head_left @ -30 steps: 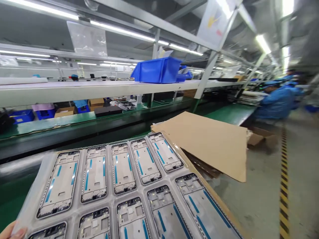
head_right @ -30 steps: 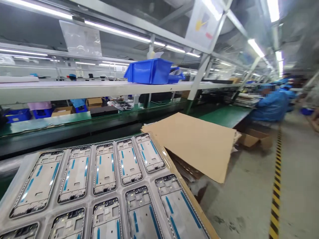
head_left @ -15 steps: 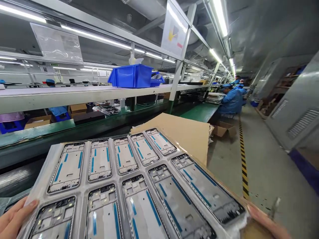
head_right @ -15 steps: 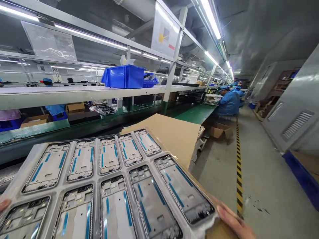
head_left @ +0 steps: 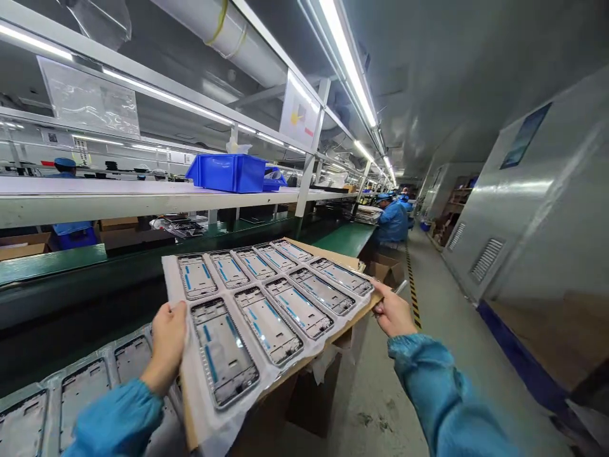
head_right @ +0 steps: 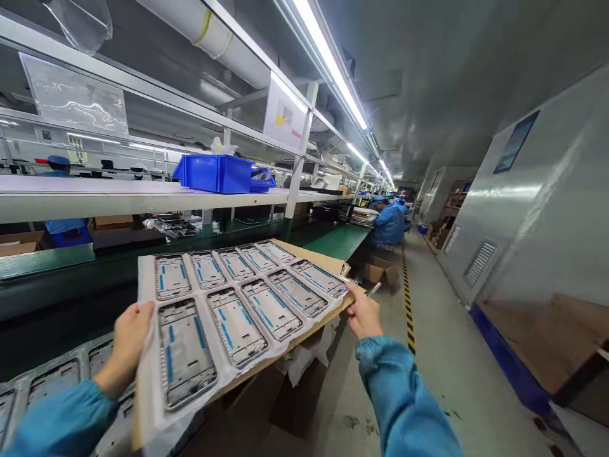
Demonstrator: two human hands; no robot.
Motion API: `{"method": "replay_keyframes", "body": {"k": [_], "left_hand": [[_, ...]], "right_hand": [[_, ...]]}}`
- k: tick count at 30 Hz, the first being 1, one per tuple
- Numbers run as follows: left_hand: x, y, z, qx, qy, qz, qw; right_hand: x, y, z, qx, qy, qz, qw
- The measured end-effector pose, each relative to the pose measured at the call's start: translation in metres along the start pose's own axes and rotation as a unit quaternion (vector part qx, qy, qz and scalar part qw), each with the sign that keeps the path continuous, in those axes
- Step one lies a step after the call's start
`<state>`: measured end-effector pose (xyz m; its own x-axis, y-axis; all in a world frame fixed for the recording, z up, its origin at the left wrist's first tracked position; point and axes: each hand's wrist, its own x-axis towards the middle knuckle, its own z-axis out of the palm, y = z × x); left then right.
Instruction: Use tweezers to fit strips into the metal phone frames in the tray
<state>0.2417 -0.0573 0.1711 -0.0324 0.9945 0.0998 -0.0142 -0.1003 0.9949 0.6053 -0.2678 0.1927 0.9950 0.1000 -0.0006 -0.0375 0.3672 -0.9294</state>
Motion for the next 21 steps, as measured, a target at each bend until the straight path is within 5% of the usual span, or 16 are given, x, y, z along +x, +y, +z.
{"method": "replay_keyframes", "body": {"k": [4,9,16,21], "left_hand": [[-0.012,-0.022,0.041,-0.026,-0.010,-0.047,0.999],[-0.028,-0.033,0.062,-0.037,-0.058,-0.044,0.997],[-0.034,-0.017,0.130,0.009,-0.232,-0.010,0.973],[-0.039,-0.008,0.166,0.114,-0.408,-0.028,0.905]], "right_hand": [[0.018,0.027,0.007,-0.080,-0.007,-0.021,0.997],[0.049,0.044,0.004,-0.235,-0.031,-0.033,0.971],[0.084,0.039,0.018,-0.389,-0.049,-0.085,0.916],[0.080,0.049,0.012,-0.424,-0.036,-0.139,0.894]]}}
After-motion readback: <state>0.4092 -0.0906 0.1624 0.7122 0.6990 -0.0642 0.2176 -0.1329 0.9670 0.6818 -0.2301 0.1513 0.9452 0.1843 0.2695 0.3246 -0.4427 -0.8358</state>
